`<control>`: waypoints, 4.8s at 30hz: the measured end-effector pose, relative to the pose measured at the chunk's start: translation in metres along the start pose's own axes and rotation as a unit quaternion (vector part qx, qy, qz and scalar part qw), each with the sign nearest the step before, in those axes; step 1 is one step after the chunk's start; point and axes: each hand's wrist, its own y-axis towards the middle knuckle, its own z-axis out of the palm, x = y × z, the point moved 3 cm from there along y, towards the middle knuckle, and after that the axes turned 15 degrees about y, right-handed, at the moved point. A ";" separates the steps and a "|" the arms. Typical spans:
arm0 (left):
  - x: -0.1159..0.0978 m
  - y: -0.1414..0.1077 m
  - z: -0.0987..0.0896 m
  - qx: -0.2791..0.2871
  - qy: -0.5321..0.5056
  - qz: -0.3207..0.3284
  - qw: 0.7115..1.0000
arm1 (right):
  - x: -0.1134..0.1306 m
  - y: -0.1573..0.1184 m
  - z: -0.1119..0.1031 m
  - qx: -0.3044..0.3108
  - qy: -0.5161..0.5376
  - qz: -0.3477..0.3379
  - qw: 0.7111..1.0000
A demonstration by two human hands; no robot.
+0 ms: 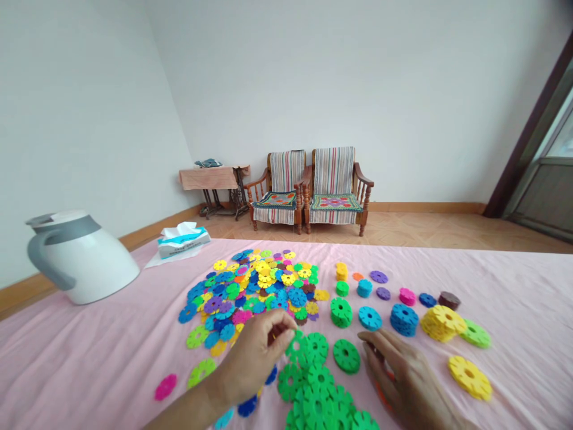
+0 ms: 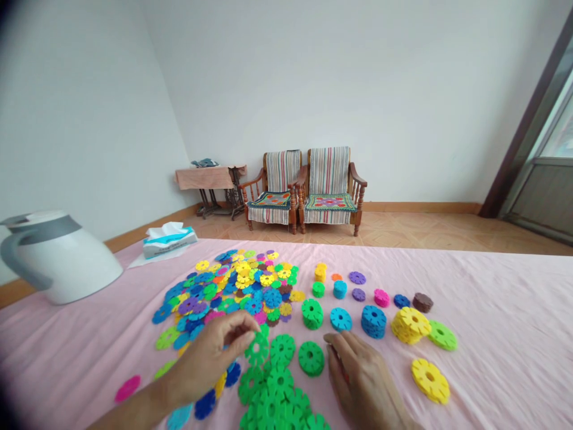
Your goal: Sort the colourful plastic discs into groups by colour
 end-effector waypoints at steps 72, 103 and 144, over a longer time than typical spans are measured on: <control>0.108 0.047 -0.025 -0.001 0.447 -0.073 0.891 | -0.003 0.001 0.003 0.044 -0.011 0.019 0.999; 0.097 -0.025 -0.070 0.184 0.297 -0.018 0.937 | -0.005 0.001 0.005 0.044 -0.022 0.011 0.999; -0.046 -0.019 0.042 0.202 -0.020 0.053 0.978 | -0.007 -0.001 0.005 0.053 0.027 0.074 0.996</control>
